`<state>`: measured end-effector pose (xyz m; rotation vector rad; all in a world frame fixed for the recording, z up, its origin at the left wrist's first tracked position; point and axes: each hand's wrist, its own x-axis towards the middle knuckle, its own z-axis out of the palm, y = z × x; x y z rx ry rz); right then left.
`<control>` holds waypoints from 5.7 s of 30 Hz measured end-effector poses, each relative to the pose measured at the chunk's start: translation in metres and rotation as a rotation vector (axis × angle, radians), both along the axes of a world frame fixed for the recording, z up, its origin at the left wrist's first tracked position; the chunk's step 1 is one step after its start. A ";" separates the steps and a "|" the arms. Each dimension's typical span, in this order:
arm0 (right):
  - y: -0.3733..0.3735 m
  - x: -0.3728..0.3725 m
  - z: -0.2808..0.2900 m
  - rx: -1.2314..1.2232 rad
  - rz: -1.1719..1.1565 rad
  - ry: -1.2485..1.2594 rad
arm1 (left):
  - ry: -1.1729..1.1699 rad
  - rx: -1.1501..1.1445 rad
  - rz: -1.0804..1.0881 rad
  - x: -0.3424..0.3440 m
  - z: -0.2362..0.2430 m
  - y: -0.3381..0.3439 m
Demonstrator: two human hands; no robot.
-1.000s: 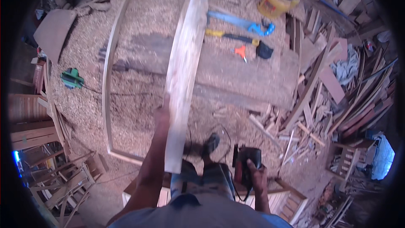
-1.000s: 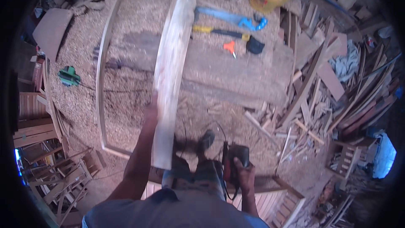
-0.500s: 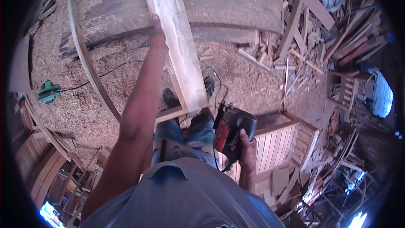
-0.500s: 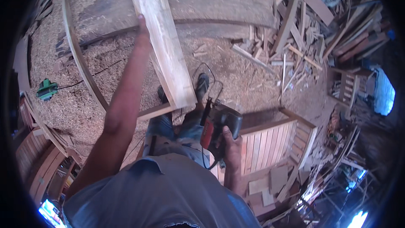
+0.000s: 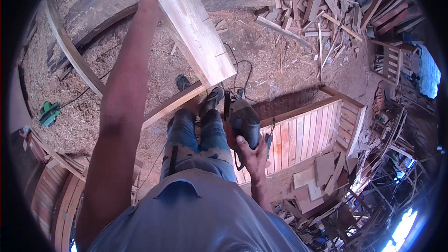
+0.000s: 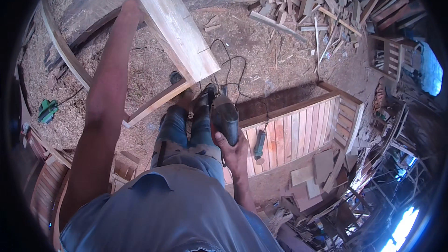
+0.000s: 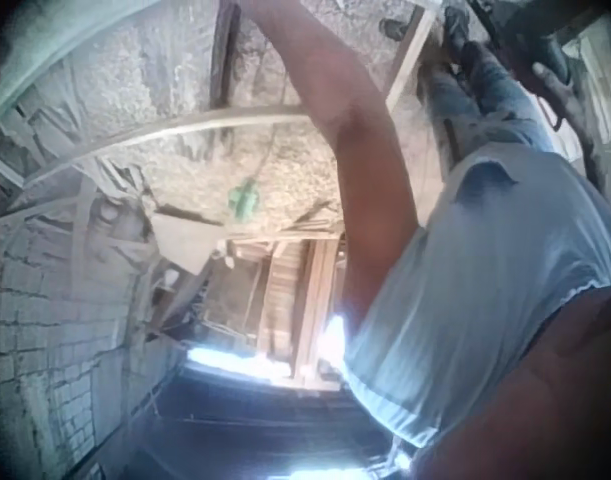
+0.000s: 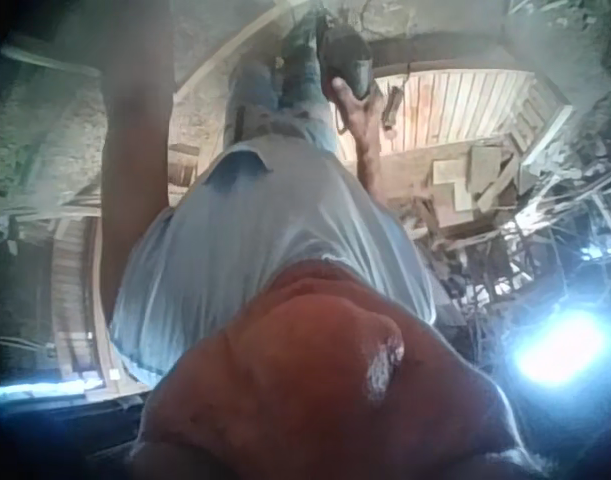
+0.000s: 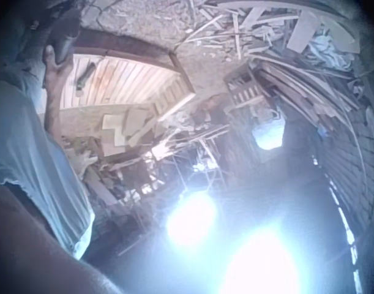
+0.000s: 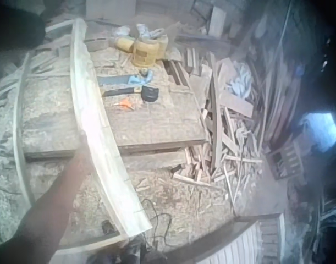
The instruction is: The person cuts along marked lines and curves on wooden boards using an electric jigsaw, repositioning the wood to make cuts on different pieces.
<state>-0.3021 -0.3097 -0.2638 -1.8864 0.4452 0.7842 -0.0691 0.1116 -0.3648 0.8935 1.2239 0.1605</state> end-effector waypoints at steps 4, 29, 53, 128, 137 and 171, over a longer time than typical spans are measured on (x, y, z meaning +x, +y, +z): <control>0.006 -0.011 -0.030 0.025 0.032 -0.022 | -0.199 0.093 -0.108 -0.017 -0.052 0.049; 0.037 0.004 -0.042 -0.096 0.163 -0.043 | 0.577 1.960 -0.608 0.074 -0.050 0.165; 0.034 0.002 -0.053 -0.146 0.238 -0.031 | 0.547 1.376 -0.433 0.080 -0.021 0.152; 0.037 -0.017 -0.074 -0.151 0.160 -0.168 | 0.481 1.357 -0.389 0.073 -0.025 0.151; 0.035 -0.013 -0.075 -0.158 0.194 -0.209 | 0.488 1.365 -0.380 0.074 -0.027 0.153; 0.040 0.032 -0.076 -0.072 0.173 -0.184 | 0.443 1.560 -0.420 0.074 -0.045 0.220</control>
